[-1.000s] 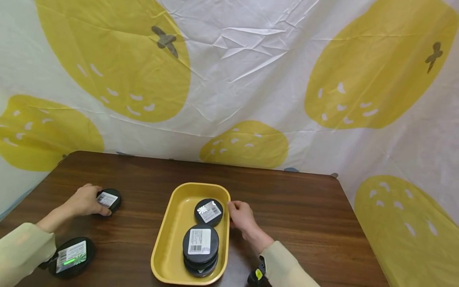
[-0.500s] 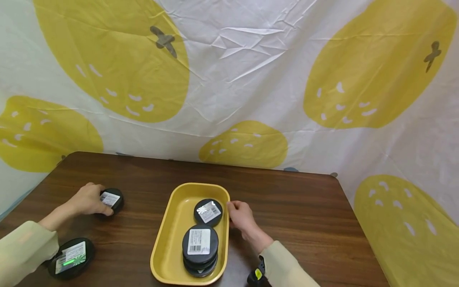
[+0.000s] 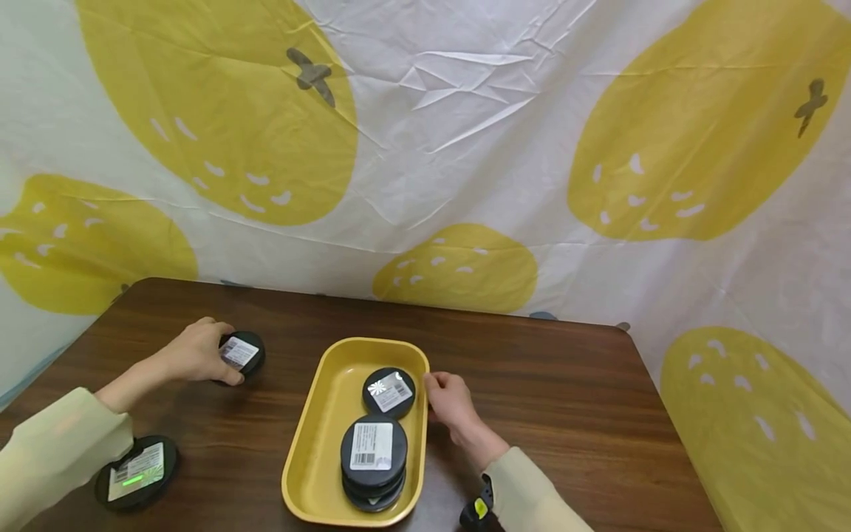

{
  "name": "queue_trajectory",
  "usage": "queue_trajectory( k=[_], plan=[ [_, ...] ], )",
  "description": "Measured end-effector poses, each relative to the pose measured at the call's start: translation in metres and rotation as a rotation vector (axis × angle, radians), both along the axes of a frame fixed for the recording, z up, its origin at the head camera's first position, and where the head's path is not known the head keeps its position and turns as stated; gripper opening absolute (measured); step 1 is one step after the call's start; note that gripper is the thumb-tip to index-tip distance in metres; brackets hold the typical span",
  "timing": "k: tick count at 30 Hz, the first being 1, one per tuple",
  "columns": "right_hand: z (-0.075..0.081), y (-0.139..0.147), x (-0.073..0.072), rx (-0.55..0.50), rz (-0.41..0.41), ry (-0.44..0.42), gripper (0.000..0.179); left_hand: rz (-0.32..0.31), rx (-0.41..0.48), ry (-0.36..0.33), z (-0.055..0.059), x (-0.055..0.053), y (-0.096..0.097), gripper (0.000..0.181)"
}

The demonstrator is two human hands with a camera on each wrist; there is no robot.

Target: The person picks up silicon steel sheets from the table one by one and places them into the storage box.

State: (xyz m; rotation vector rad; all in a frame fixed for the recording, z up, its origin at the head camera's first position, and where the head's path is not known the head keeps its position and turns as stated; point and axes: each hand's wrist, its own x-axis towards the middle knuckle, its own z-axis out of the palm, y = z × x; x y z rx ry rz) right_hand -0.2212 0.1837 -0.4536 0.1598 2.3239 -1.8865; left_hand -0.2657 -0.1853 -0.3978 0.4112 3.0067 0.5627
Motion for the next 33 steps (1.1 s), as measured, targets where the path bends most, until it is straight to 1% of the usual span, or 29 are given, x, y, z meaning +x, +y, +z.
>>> queue_trajectory(
  k=[6, 11, 13, 18, 21, 28, 33],
  plan=[
    [0.001, -0.001, 0.0, -0.003, -0.003, -0.005, 0.035, -0.045, 0.014, 0.025, 0.012, -0.002, 0.018, 0.073],
    [0.002, 0.0, 0.0, -0.001, 0.001, -0.008, 0.037, -0.073, 0.013, 0.026, 0.021, -0.001, 0.035, 0.079],
    [0.002, 0.0, 0.0, 0.002, 0.0, -0.008, 0.037, -0.083, 0.015, 0.014, 0.024, 0.001, 0.043, 0.081],
    [0.001, -0.001, 0.0, -0.003, -0.004, -0.011, 0.037, -0.12, 0.029, -0.015, 0.03, 0.002, 0.061, 0.08],
    [0.0, 0.0, -0.001, -0.008, -0.003, -0.015, 0.037, -0.146, 0.041, -0.017, 0.033, 0.001, 0.072, 0.079],
    [0.001, 0.0, -0.001, -0.003, -0.005, -0.017, 0.037, -0.211, 0.047, 0.017, 0.042, -0.001, 0.105, 0.078],
    [0.0, -0.001, 0.0, -0.006, -0.013, -0.012, 0.035, -0.237, 0.06, 0.002, 0.047, -0.003, 0.128, 0.077]
  ],
)
